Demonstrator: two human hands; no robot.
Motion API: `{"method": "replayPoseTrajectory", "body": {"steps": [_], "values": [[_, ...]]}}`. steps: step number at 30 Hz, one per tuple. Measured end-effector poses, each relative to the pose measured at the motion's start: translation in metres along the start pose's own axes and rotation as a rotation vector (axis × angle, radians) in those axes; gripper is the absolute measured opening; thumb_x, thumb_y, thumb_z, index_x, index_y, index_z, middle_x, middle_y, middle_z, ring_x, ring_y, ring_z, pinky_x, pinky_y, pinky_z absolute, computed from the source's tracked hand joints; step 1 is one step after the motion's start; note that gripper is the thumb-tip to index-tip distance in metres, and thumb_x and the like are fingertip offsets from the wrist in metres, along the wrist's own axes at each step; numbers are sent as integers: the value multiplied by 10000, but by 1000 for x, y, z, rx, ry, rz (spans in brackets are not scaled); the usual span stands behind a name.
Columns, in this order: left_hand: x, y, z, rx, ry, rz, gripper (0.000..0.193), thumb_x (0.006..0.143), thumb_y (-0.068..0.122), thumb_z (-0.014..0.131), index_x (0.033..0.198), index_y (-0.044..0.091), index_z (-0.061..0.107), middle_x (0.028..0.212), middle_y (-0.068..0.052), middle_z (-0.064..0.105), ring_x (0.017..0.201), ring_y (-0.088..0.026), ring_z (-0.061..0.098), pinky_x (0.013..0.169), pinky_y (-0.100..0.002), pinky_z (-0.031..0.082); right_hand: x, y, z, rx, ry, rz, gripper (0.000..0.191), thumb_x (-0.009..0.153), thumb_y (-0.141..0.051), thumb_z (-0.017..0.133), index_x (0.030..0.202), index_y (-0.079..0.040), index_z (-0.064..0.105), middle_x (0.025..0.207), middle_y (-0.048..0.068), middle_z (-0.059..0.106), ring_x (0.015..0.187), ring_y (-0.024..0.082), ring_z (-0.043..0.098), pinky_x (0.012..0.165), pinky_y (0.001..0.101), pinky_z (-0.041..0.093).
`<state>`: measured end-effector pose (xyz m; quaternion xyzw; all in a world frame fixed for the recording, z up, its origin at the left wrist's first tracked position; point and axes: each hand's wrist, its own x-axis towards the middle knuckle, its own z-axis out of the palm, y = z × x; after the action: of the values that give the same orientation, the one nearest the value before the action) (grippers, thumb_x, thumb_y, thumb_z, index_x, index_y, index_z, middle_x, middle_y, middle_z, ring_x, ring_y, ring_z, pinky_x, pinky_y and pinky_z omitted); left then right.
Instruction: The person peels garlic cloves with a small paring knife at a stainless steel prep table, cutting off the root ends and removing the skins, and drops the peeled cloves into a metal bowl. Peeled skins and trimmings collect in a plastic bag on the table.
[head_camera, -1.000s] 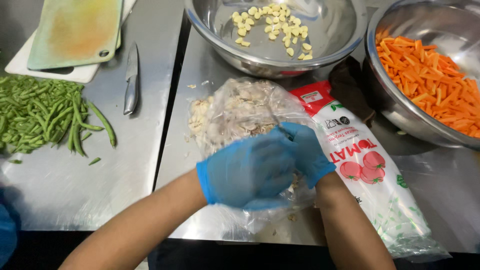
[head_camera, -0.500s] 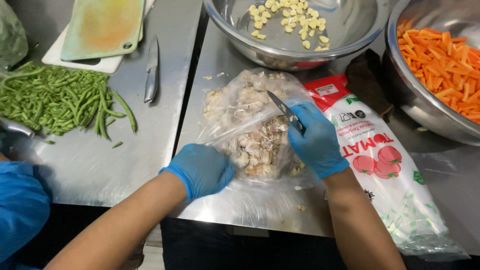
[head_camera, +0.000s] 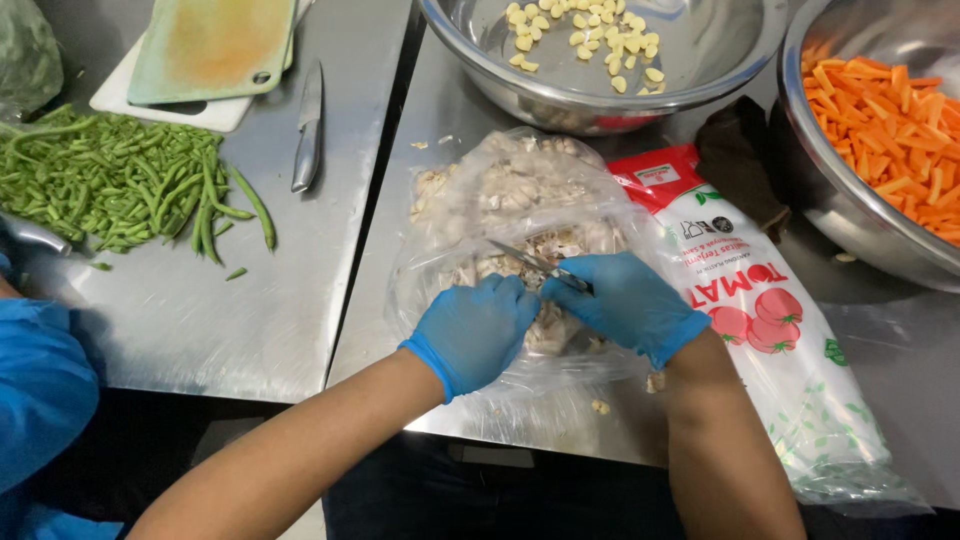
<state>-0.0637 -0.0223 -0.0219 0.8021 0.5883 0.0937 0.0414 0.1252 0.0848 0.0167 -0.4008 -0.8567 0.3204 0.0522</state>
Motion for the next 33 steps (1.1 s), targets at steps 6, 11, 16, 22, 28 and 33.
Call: {"method": "replayPoseTrajectory", "body": {"steps": [6,11,16,22,28,33], "values": [[-3,-1,-12,-73,41,17,869,596,716,814,1154,84,605,1117,-138,607,1098,-335,582,832,-480,556,-9,16,-16,-67,-34,97,301,773,-227,787,1052,-144,708,818,94,741,764,268,705,719,390,544],[-6,10,-1,-119,186,46,734,680,604,815,1182,89,666,989,-161,618,980,-344,596,714,-490,514,-9,15,-5,-219,-10,140,453,754,-208,812,1164,-174,621,917,121,730,882,344,703,768,461,528],[-8,5,8,-286,258,67,411,848,419,765,1121,117,714,942,-99,637,906,-293,639,753,-452,515,-5,15,5,-279,156,-146,361,746,-201,806,1069,-146,653,891,104,725,855,344,697,729,461,532],[-3,21,10,-213,208,-27,446,740,342,781,1094,99,660,923,-117,649,891,-326,635,741,-480,495,-4,13,0,-172,379,-393,264,847,-156,748,1093,-94,677,848,122,694,750,319,683,670,422,536],[-7,22,3,-373,125,-180,535,776,262,707,1258,92,551,941,-144,685,930,-343,664,805,-478,509,-8,12,-17,-87,514,-307,245,870,-67,675,1112,-87,712,779,123,648,647,266,637,623,376,512],[15,-32,-22,-1002,260,-303,355,831,269,654,1113,53,643,994,-173,727,919,-351,719,823,-426,585,-13,15,-21,-53,436,-362,271,862,-54,664,1115,-113,739,772,105,662,628,225,618,614,340,505]]}}
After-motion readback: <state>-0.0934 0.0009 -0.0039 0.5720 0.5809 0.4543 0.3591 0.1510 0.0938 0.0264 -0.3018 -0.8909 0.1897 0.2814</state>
